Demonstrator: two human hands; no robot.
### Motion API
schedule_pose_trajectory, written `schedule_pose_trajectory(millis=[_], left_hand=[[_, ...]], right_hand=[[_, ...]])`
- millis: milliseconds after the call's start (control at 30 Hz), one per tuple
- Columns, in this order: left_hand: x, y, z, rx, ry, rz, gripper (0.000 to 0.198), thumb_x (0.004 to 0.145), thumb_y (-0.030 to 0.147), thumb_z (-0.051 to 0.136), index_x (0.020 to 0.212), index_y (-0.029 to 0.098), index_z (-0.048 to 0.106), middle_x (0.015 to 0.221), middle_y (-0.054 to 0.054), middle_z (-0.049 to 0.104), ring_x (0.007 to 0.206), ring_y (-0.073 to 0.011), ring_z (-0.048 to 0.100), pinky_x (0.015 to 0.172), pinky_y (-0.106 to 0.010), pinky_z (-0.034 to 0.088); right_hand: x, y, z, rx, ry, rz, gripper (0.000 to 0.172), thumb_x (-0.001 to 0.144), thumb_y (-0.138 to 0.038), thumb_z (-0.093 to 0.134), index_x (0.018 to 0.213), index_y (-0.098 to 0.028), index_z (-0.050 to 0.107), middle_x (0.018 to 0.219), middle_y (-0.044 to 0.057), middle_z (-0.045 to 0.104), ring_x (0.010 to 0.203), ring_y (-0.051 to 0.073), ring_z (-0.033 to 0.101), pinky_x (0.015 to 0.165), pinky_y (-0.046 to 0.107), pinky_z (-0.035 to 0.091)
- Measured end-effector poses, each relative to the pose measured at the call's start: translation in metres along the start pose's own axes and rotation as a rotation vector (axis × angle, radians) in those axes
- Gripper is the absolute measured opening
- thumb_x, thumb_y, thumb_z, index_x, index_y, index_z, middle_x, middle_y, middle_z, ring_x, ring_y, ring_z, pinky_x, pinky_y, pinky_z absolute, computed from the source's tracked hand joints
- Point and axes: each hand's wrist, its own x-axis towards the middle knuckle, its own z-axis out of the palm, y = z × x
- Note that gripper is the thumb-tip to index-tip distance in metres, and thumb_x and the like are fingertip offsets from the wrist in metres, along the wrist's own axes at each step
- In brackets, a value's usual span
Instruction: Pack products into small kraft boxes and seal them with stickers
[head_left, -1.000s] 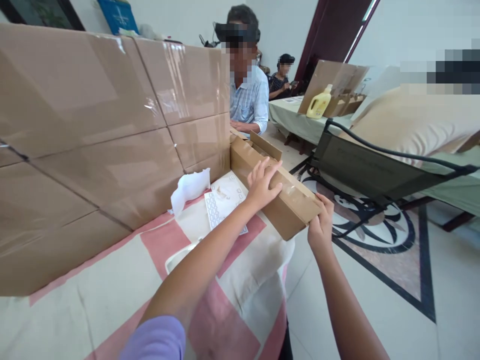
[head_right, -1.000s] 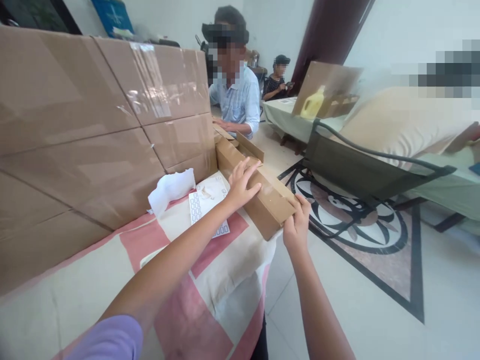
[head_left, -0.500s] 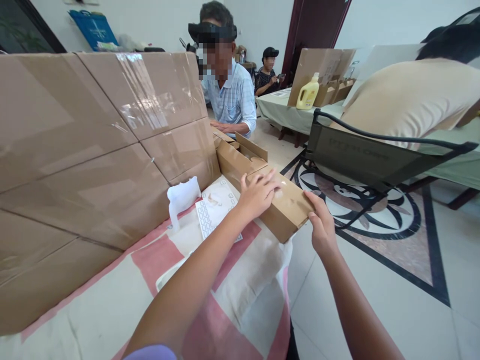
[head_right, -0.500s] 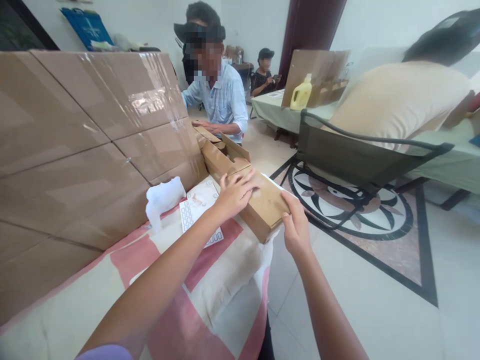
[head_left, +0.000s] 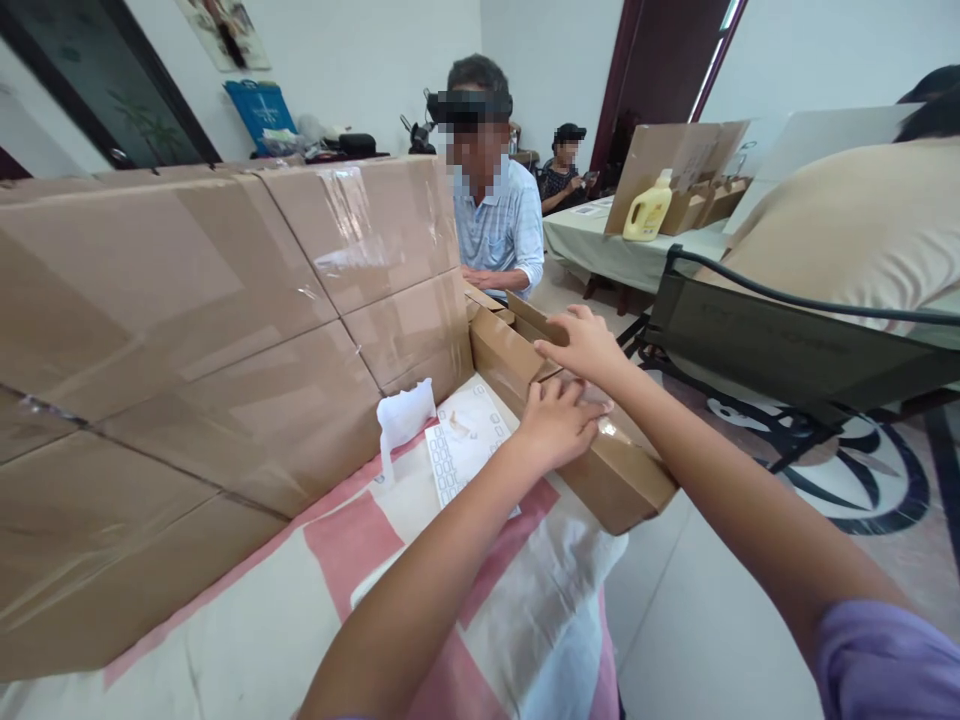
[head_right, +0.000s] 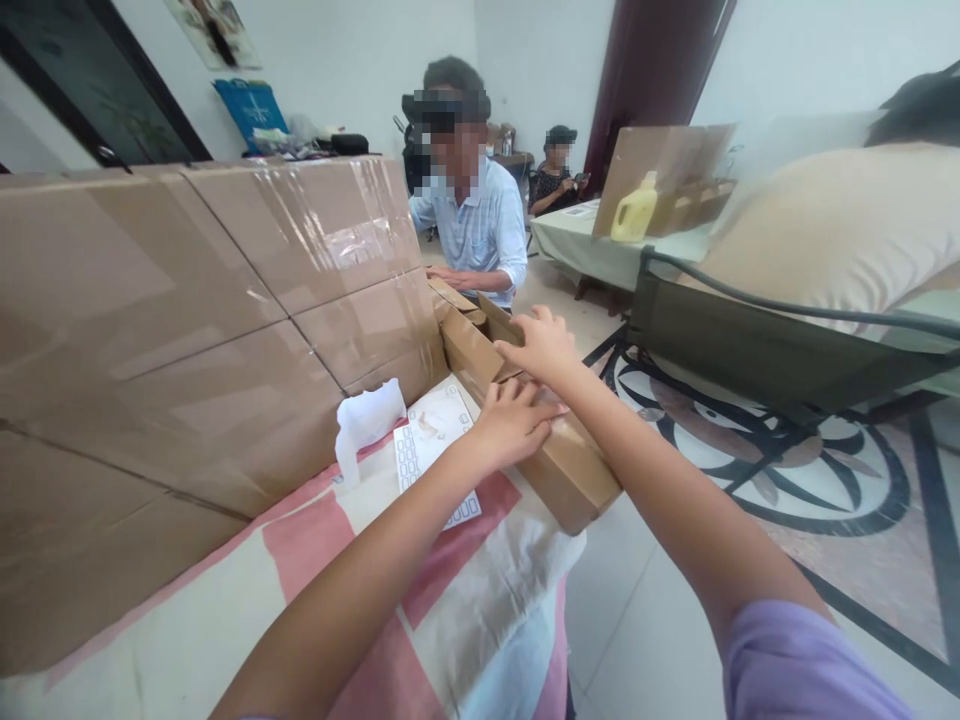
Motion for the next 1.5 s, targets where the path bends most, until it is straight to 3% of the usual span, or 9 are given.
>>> schedule_pose_trajectory(millis=[167, 300, 533, 767, 900, 1133, 1300, 1400, 1500], left_hand=[[-0.003, 0.000, -0.001, 0.013, -0.025, -0.002, 0.045, 0.102, 0.039, 0.035, 0.135, 0.035, 0.065, 0.148, -0.009, 0.051, 0.133, -0.0353, 0.040, 0.107, -0.057, 0.036], [-0.002, 0.000, -0.002, 0.018, -0.034, 0.004, 0.045, 0.101, 0.039, 0.035, 0.134, 0.033, 0.065, 0.143, -0.010, 0.055, 0.133, -0.0348, 0.039, 0.105, -0.057, 0.038], [-0.002, 0.000, 0.002, 0.033, -0.026, -0.005, 0.047, 0.102, 0.040, 0.032, 0.137, 0.034, 0.062, 0.144, -0.008, 0.054, 0.133, -0.0339, 0.038, 0.107, -0.057, 0.036], [-0.005, 0.001, 0.008, 0.052, 0.049, -0.009, 0.044, 0.101, 0.041, 0.032, 0.133, 0.038, 0.063, 0.136, -0.006, 0.055, 0.125, -0.0306, 0.042, 0.104, -0.053, 0.037], [-0.005, 0.001, 0.011, 0.059, 0.068, -0.018, 0.043, 0.101, 0.041, 0.034, 0.133, 0.037, 0.063, 0.136, -0.006, 0.057, 0.123, -0.0304, 0.044, 0.104, -0.055, 0.036], [-0.008, 0.008, 0.010, 0.060, 0.144, -0.010, 0.041, 0.102, 0.038, 0.035, 0.129, 0.030, 0.066, 0.135, -0.007, 0.060, 0.125, -0.0287, 0.048, 0.105, -0.055, 0.037], [-0.077, 0.022, -0.023, 0.080, 0.374, 0.045, 0.035, 0.100, 0.037, 0.042, 0.120, 0.028, 0.069, 0.139, -0.006, 0.060, 0.126, -0.0246, 0.050, 0.101, -0.049, 0.040], [-0.166, 0.004, -0.067, 0.172, 0.678, 0.150, 0.033, 0.099, 0.037, 0.043, 0.115, 0.029, 0.070, 0.135, -0.002, 0.064, 0.118, -0.0215, 0.055, 0.090, -0.043, 0.042], [-0.285, -0.047, -0.112, 0.272, 0.971, 0.168, 0.020, 0.090, 0.034, 0.053, 0.095, 0.025, 0.071, 0.108, 0.000, 0.073, 0.093, -0.0166, 0.061, 0.079, -0.038, 0.042]], right_hand=[[0.013, -0.014, 0.012, -0.041, -0.120, -0.079, 0.077, 0.084, -0.063, 0.066, 0.148, -0.023, 0.053, 0.133, 0.019, 0.062, 0.115, 0.037, 0.063, 0.094, 0.046, 0.050], [0.011, -0.005, 0.021, -0.036, -0.223, -0.079, 0.073, 0.092, -0.056, 0.057, 0.158, -0.027, 0.038, 0.125, 0.014, 0.071, 0.104, 0.034, 0.070, 0.085, 0.041, 0.051], [0.014, -0.003, 0.030, -0.025, -0.289, -0.065, 0.043, 0.101, -0.047, 0.046, 0.122, -0.020, 0.071, 0.124, 0.015, 0.071, 0.103, 0.028, 0.070, 0.086, 0.034, 0.049], [0.020, 0.001, 0.032, -0.075, -0.235, 0.017, 0.034, 0.103, -0.029, 0.043, 0.100, -0.014, 0.073, 0.105, 0.012, 0.075, 0.092, 0.017, 0.067, 0.077, 0.024, 0.046], [0.028, 0.008, 0.041, -0.132, -0.232, 0.001, 0.027, 0.103, -0.033, 0.054, 0.109, -0.012, 0.068, 0.124, 0.012, 0.067, 0.105, 0.019, 0.066, 0.093, 0.034, 0.053], [0.030, 0.009, 0.049, -0.287, -0.274, 0.035, 0.033, 0.100, -0.039, 0.062, 0.123, -0.016, 0.063, 0.122, 0.009, 0.066, 0.104, 0.020, 0.067, 0.090, 0.041, 0.059], [0.016, -0.027, 0.014, -0.495, -0.256, -0.047, 0.018, 0.098, -0.029, 0.060, 0.092, -0.018, 0.072, 0.097, 0.011, 0.070, 0.087, 0.020, 0.069, 0.075, 0.036, 0.055], [0.015, -0.066, -0.007, -0.617, -0.133, -0.107, 0.020, 0.090, -0.022, 0.059, 0.080, -0.021, 0.076, 0.108, 0.027, 0.066, 0.087, 0.033, 0.070, 0.065, 0.046, 0.044], [0.004, -0.134, -0.001, -0.568, 0.047, -0.369, 0.028, 0.094, -0.028, 0.052, 0.079, -0.025, 0.074, 0.111, 0.030, 0.064, 0.089, 0.031, 0.068, 0.069, 0.048, 0.039]])
